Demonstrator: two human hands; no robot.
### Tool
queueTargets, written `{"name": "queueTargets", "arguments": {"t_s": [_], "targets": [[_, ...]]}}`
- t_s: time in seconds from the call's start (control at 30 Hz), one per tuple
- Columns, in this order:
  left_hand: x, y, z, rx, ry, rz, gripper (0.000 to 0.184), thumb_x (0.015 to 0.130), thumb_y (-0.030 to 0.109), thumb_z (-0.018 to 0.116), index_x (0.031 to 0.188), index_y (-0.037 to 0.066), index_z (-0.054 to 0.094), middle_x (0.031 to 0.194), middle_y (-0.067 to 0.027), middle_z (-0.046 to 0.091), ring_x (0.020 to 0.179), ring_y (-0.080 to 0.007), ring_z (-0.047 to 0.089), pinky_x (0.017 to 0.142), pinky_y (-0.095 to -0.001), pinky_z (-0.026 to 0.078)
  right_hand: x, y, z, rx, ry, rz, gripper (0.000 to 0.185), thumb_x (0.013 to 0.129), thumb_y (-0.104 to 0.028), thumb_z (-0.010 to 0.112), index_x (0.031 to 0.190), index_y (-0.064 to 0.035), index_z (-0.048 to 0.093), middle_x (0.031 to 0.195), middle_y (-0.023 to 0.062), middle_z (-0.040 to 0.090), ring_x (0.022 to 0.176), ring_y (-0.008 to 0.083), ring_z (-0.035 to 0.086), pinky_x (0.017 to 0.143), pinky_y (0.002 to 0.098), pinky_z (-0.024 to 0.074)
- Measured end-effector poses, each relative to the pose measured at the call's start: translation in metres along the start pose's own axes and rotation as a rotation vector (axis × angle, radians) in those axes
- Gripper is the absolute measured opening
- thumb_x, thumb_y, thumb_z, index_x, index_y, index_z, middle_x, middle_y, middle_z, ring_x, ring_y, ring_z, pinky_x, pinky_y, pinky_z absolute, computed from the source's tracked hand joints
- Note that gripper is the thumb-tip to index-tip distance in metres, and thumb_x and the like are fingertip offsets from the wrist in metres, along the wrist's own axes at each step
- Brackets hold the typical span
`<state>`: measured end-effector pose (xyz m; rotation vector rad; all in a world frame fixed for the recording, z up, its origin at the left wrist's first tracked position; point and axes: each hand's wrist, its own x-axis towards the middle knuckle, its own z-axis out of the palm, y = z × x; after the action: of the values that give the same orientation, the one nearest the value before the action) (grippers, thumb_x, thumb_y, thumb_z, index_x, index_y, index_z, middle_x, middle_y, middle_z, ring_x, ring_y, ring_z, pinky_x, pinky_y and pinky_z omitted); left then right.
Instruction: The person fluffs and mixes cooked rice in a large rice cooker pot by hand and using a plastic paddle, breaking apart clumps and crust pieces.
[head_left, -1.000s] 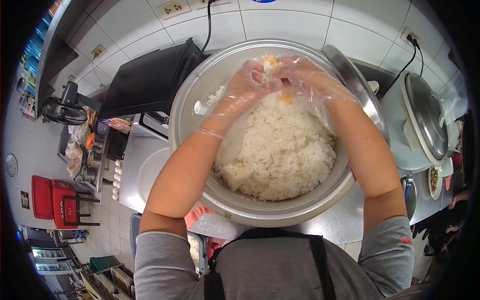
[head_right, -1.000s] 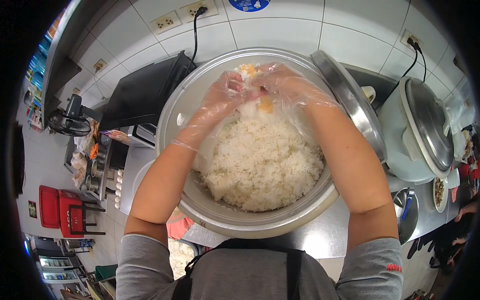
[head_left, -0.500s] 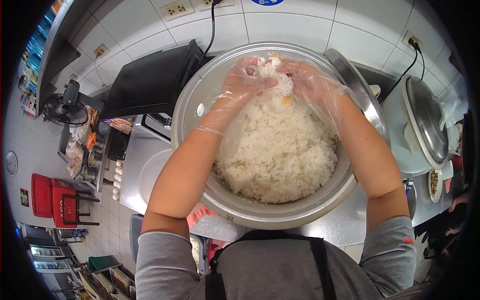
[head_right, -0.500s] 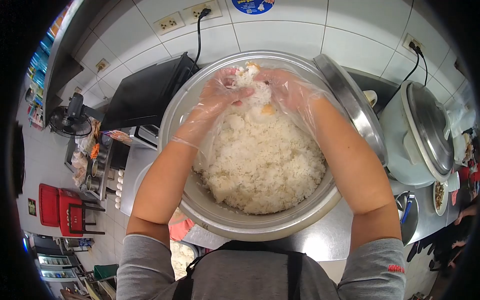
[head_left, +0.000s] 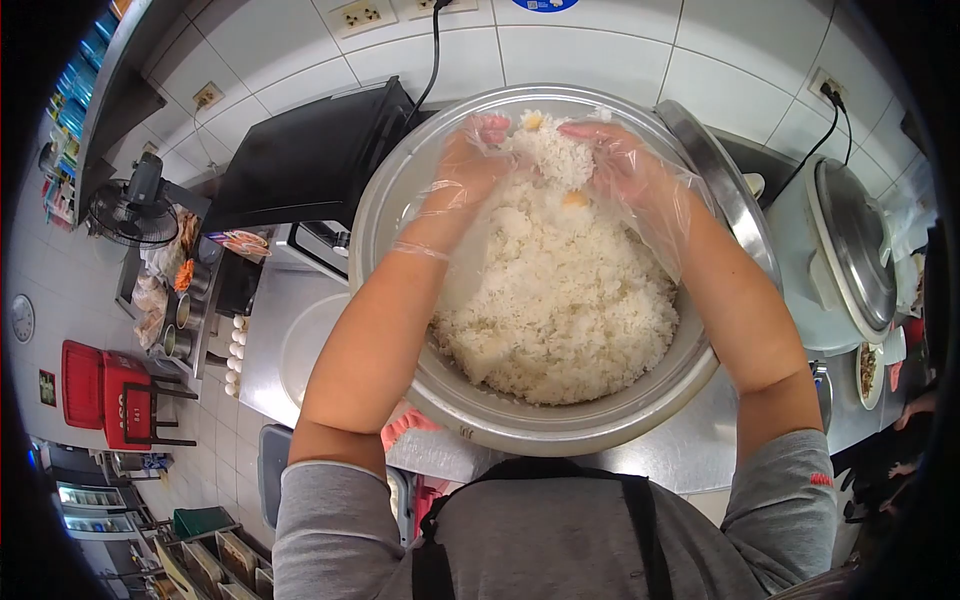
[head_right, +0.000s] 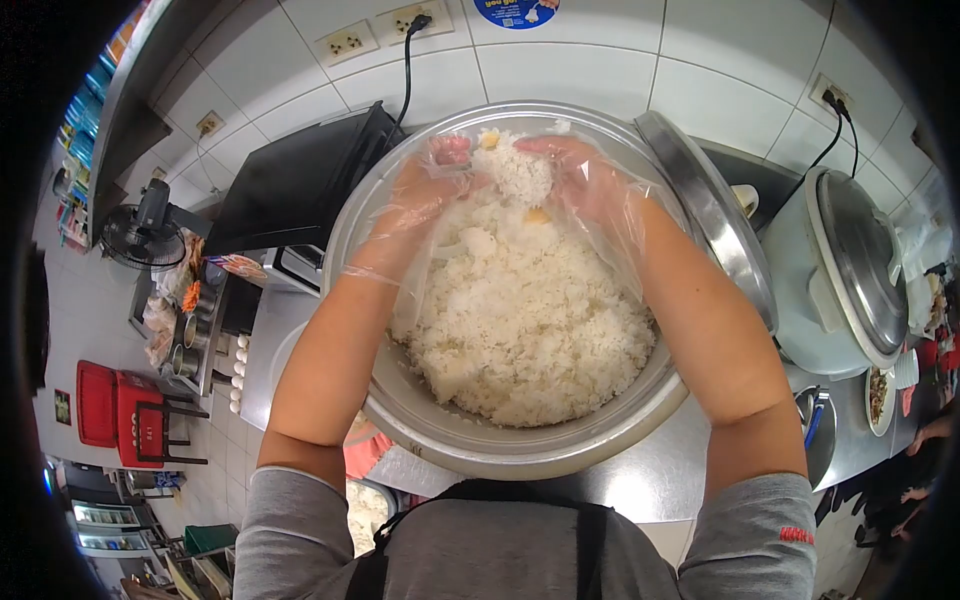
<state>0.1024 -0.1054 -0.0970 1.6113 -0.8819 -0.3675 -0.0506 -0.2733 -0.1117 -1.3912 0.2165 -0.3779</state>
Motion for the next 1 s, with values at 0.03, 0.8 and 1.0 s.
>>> {"name": "queueTargets", "arguments": {"t_s": [0.03, 0.8, 1.0], "targets": [[-0.004, 0.007, 0.002, -0.064, -0.003, -0.056, 0.056, 0.064, 0.005, 0.085, 0.112, -0.001, 0.058, 0.103, -0.0106, 0.06, 0.083, -0.0143, 0.061, 0.07, -0.0265, 0.053, -0.002, -0.008, 0.009, 0.118, 0.016, 0.034, 0.032, 0.091, -0.013, 0.059, 0.123, -0.0087, 0.061, 0.117, 0.0068, 0.062, 0.101, 0.0232, 0.063, 0.092, 0.034, 0.0496], [-0.027, 0.029, 0.019, 0.31, -0.027, 0.196, 0.034, 0.075, 0.015, 0.078, 0.103, -0.001, 0.065, 0.092, -0.0052, 0.066, 0.078, -0.0111, 0.058, 0.073, -0.0259, 0.049, -0.005, -0.009, 0.027, 0.324, 0.063, 0.245, 0.038, 0.081, -0.027, 0.072, 0.115, -0.0098, 0.065, 0.1, 0.0029, 0.061, 0.086, 0.0128, 0.057, 0.083, 0.0279, 0.045], [-0.013, 0.013, 0.007, 0.414, 0.07, 0.273, 0.023, 0.076, 0.013, 0.073, 0.097, 0.003, 0.068, 0.091, -0.0099, 0.069, 0.083, -0.0192, 0.065, 0.076, -0.0305, 0.051, 0.009, -0.005, 0.019, 0.083, 0.09, 0.371, 0.024, 0.089, -0.016, 0.064, 0.112, -0.01, 0.067, 0.105, 0.0052, 0.057, 0.084, 0.0127, 0.054, 0.073, 0.0266, 0.0476]]}}
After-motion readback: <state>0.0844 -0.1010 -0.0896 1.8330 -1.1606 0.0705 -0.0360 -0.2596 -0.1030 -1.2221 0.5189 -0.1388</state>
